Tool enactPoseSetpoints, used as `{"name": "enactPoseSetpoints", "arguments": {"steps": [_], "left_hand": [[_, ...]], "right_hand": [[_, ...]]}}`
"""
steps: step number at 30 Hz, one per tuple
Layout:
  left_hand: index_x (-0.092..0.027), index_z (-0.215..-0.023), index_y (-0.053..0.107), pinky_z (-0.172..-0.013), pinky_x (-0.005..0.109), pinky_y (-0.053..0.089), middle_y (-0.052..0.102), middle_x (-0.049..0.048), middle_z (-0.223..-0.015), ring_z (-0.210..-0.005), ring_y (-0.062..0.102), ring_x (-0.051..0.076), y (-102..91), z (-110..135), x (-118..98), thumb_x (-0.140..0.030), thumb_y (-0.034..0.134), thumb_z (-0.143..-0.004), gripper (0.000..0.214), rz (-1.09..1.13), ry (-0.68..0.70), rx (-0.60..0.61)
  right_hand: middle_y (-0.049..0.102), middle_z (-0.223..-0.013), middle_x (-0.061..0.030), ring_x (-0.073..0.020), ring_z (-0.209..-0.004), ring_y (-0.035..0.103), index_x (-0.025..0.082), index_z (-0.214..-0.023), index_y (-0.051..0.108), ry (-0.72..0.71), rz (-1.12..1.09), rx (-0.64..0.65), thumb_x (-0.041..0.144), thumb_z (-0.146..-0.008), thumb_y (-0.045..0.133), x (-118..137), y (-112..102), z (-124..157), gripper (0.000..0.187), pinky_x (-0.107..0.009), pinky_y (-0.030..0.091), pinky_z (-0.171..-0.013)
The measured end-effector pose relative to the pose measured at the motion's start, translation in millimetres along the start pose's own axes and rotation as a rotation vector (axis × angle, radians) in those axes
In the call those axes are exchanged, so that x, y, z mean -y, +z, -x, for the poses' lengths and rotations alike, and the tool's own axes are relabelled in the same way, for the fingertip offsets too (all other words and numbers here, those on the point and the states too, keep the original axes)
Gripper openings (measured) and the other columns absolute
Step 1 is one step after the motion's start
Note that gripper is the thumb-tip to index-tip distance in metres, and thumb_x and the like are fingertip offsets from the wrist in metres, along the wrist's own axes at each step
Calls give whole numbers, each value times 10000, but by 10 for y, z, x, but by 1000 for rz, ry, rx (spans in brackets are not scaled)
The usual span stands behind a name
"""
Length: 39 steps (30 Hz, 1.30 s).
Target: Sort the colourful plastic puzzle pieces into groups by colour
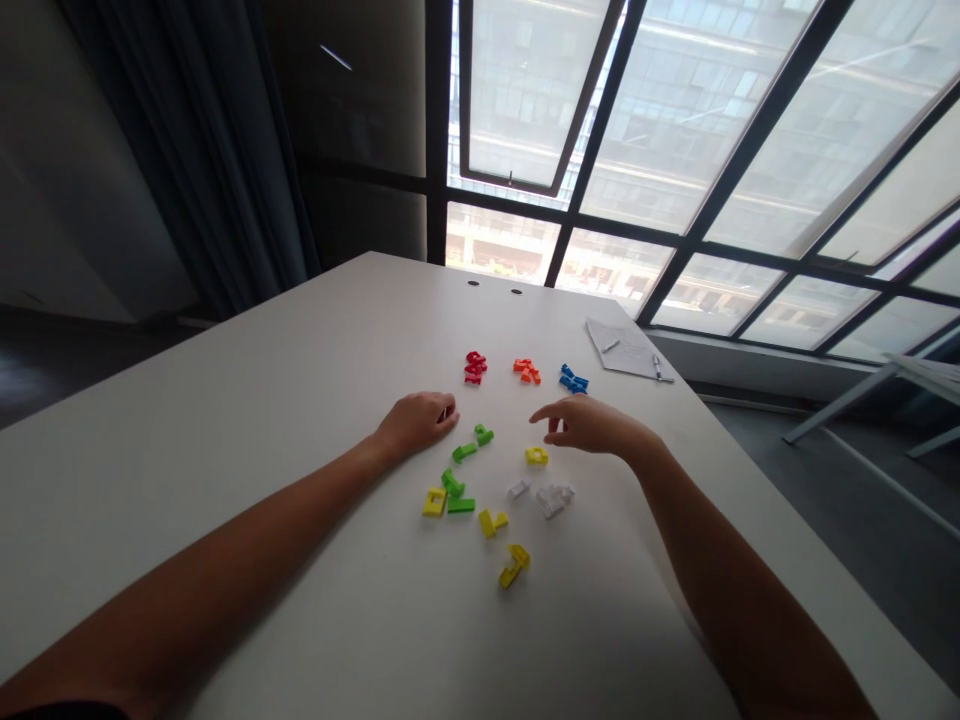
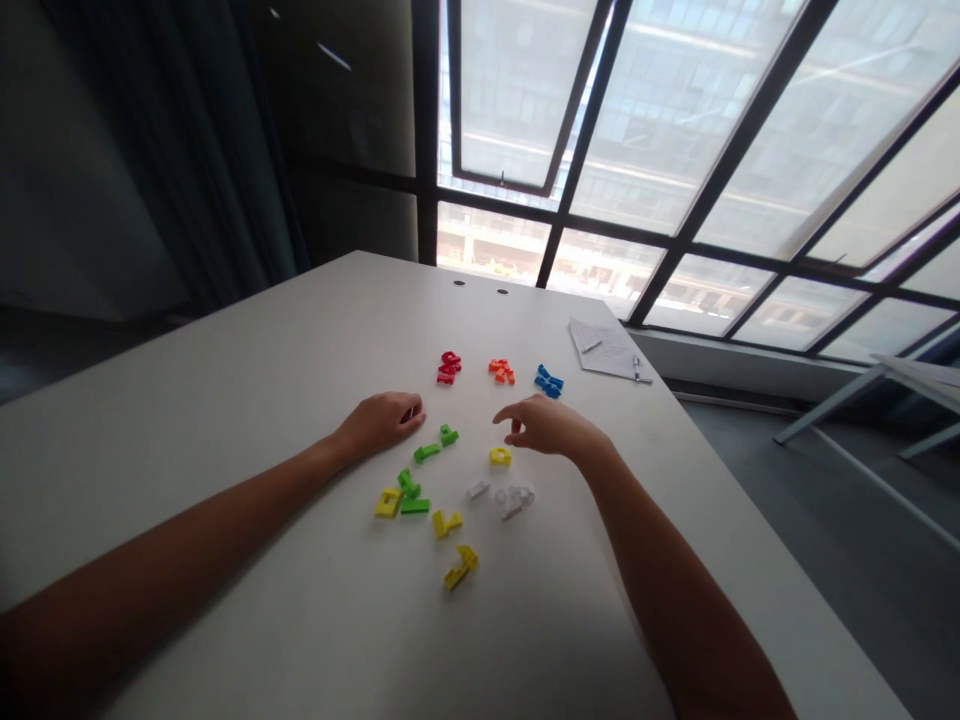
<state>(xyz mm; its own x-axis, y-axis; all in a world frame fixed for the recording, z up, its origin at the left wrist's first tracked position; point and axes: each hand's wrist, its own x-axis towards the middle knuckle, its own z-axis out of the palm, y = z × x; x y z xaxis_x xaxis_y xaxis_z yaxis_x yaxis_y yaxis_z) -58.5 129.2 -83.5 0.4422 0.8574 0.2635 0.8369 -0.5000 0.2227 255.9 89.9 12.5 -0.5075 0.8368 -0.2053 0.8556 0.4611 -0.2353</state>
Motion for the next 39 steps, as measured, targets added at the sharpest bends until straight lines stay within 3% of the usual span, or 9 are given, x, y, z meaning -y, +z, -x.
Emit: {"name": "enactPoseSetpoints", "arguments": {"steps": [5, 12, 20, 26, 32, 39], "left_hand": [[-227, -876, 627, -624, 290, 361, 706, 36, -875, -770, 613, 199, -13, 5, -9, -405, 477, -948, 243, -1, -6, 12], [-231, -878, 632, -629, 292, 362, 708, 33, -870, -762, 609, 199, -13, 2, -10, -405, 480, -948, 242, 11, -6, 9], [-229, -857, 623, -634, 287, 354, 711, 35, -865, -746, 603, 195, 2, -1, -7, -408, 490, -951, 242, 22, 0, 0], [-229, -861, 631, -634, 285, 371, 707, 34, -857, -755, 612, 197, 2, -1, -11, -410, 481, -957, 254, 1, -1, -4], [-227, -872, 640, -640, 289, 388, 711, 40, -868, -765, 619, 197, -12, 0, -28, -412, 471, -954, 264, -8, -15, 9], [-229, -878, 644, -647, 296, 403, 712, 43, -873, -783, 628, 205, -28, 0, -38, -425, 473, -950, 270, 4, -26, 12]], "right_hand": [[744, -1055, -54, -193, -846, 680, 252, -1203, 718, -74, 3, 126, 292, -813, 770, -10, 173, -117, 395, -273, 481, -707], [747, -978, -43, -182, -840, 676, 227, -1109, 715, -114, 33, 106, 229, -829, 715, -55, 264, -175, 279, -249, 455, -684], [744, -978, -64, -201, -831, 663, 214, -1065, 662, 40, 269, -292, 273, -890, 641, -176, 437, -310, 186, -262, 385, -665], [746, -1041, -74, -197, -848, 668, 201, -1044, 685, 162, 341, -517, 272, -963, 528, -347, 675, -449, 190, -292, 402, -791], [737, -1095, -115, -209, -932, 660, 181, -1096, 687, 226, 319, -514, 277, -1013, 459, -316, 752, -559, 261, -289, 410, -832], [727, -1167, -126, -236, -1022, 657, 191, -1373, 539, 202, 235, -503, 299, -1029, 467, -270, 712, -522, 368, -299, 440, -848]]}}
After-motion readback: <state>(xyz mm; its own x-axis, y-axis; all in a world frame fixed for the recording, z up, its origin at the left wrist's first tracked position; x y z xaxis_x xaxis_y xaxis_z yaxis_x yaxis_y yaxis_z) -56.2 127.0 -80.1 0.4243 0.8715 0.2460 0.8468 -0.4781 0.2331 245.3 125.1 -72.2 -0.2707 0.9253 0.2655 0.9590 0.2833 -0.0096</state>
